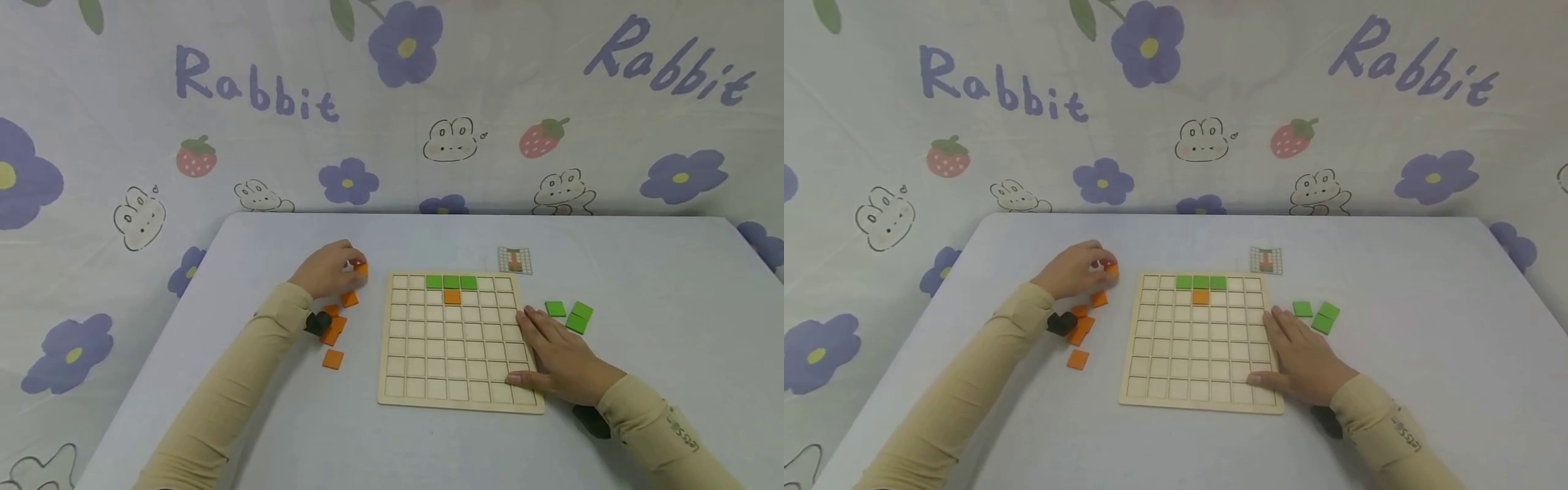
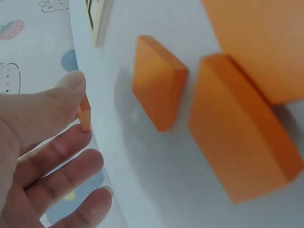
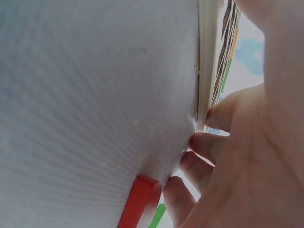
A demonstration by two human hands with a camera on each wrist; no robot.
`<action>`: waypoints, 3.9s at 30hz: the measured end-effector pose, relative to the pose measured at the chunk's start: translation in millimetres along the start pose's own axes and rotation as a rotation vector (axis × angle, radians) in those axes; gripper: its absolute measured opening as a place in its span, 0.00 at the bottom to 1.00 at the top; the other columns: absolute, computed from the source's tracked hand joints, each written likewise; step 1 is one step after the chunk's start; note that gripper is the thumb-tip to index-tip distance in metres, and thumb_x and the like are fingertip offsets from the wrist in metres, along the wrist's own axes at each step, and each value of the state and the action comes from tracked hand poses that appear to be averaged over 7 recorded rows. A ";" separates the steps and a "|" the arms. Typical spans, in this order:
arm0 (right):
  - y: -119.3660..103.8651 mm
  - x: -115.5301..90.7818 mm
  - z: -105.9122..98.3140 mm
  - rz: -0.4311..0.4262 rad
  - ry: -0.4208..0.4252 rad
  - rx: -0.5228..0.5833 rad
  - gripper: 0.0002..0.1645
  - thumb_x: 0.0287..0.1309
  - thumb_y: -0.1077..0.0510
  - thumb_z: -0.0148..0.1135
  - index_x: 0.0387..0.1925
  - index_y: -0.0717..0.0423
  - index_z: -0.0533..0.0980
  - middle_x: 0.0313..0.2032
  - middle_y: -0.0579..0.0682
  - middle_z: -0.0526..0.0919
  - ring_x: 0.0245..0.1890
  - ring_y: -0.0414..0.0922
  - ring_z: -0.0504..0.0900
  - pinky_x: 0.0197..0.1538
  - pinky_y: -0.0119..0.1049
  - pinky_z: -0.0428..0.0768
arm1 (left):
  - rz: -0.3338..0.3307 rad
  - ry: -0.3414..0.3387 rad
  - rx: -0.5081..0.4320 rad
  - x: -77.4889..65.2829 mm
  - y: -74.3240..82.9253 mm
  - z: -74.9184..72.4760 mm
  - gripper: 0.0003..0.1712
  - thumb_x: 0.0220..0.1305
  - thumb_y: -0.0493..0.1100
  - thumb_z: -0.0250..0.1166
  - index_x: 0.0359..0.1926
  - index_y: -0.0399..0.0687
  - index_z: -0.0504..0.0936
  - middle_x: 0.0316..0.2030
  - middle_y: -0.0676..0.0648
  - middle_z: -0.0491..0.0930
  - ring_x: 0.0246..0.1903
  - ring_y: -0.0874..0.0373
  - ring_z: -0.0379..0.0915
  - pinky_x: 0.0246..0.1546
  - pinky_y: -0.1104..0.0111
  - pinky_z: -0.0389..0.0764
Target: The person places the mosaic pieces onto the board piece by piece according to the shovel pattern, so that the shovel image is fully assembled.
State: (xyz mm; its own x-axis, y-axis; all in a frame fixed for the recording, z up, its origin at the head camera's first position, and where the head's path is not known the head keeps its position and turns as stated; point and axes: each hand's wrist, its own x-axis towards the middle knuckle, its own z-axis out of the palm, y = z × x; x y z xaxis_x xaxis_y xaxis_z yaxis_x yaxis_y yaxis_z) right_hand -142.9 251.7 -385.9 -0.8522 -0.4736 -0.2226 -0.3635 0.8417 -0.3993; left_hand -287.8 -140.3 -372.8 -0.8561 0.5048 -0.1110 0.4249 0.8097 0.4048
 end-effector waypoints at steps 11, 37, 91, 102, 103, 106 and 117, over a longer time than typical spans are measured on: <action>-0.5 -0.7 2.5 0.001 0.010 -0.003 0.61 0.56 0.30 0.57 0.72 0.69 0.47 0.71 0.69 0.47 0.70 0.68 0.48 0.66 0.64 0.54 | 0.112 0.022 0.015 5.3 21.0 -0.6 0.15 0.60 0.46 0.68 0.47 0.45 0.84 0.39 0.48 0.79 0.41 0.54 0.75 0.46 0.65 0.77; -3.9 -2.6 1.5 0.002 0.012 0.002 0.62 0.56 0.30 0.57 0.72 0.69 0.46 0.71 0.69 0.47 0.70 0.68 0.48 0.65 0.64 0.54 | 0.194 -0.120 -0.054 18.0 93.5 30.0 0.17 0.63 0.51 0.65 0.49 0.49 0.83 0.42 0.53 0.79 0.39 0.62 0.73 0.43 0.71 0.76; -6.9 -1.6 1.1 -0.001 0.019 -0.043 0.61 0.56 0.29 0.56 0.71 0.70 0.48 0.71 0.70 0.49 0.69 0.68 0.51 0.66 0.63 0.56 | 0.213 -0.141 0.044 17.5 118.2 52.6 0.15 0.66 0.53 0.61 0.50 0.56 0.81 0.43 0.55 0.75 0.37 0.64 0.71 0.39 0.71 0.75; -7.8 -1.1 -0.1 -0.007 0.015 -0.026 0.61 0.56 0.30 0.57 0.72 0.70 0.47 0.71 0.70 0.48 0.69 0.68 0.50 0.66 0.63 0.55 | 0.215 -0.083 0.060 12.6 95.1 45.1 0.14 0.68 0.51 0.58 0.49 0.54 0.82 0.43 0.53 0.77 0.35 0.63 0.71 0.38 0.72 0.76; -7.8 -1.1 -0.3 -0.005 0.014 -0.025 0.61 0.56 0.30 0.57 0.72 0.70 0.47 0.71 0.70 0.48 0.69 0.68 0.50 0.66 0.63 0.55 | 0.218 -0.077 0.064 11.8 92.6 44.3 0.14 0.68 0.51 0.58 0.49 0.54 0.83 0.43 0.53 0.77 0.35 0.62 0.71 0.39 0.72 0.76; -6.7 -0.8 0.9 -0.004 0.013 -0.036 0.62 0.56 0.30 0.57 0.72 0.70 0.47 0.71 0.70 0.49 0.69 0.68 0.50 0.66 0.63 0.55 | 0.217 -0.065 0.059 7.9 85.3 39.3 0.13 0.68 0.51 0.59 0.48 0.53 0.83 0.43 0.51 0.78 0.36 0.61 0.72 0.39 0.71 0.76; -3.7 -0.8 2.3 -0.008 0.012 -0.037 0.61 0.56 0.31 0.58 0.72 0.70 0.47 0.71 0.70 0.48 0.70 0.68 0.50 0.66 0.63 0.55 | 0.117 -0.027 0.058 -12.3 50.8 15.8 0.13 0.66 0.51 0.61 0.46 0.52 0.83 0.40 0.51 0.77 0.38 0.59 0.73 0.40 0.67 0.76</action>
State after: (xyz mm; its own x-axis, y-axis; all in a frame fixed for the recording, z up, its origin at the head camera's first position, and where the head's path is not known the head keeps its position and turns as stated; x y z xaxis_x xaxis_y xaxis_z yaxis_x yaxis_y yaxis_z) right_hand -140.0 248.4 -386.3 -0.8534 -0.4776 -0.2086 -0.3839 0.8468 -0.3681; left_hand -251.0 -100.7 -365.2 -0.7920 0.6037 -0.0906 0.5381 0.7605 0.3635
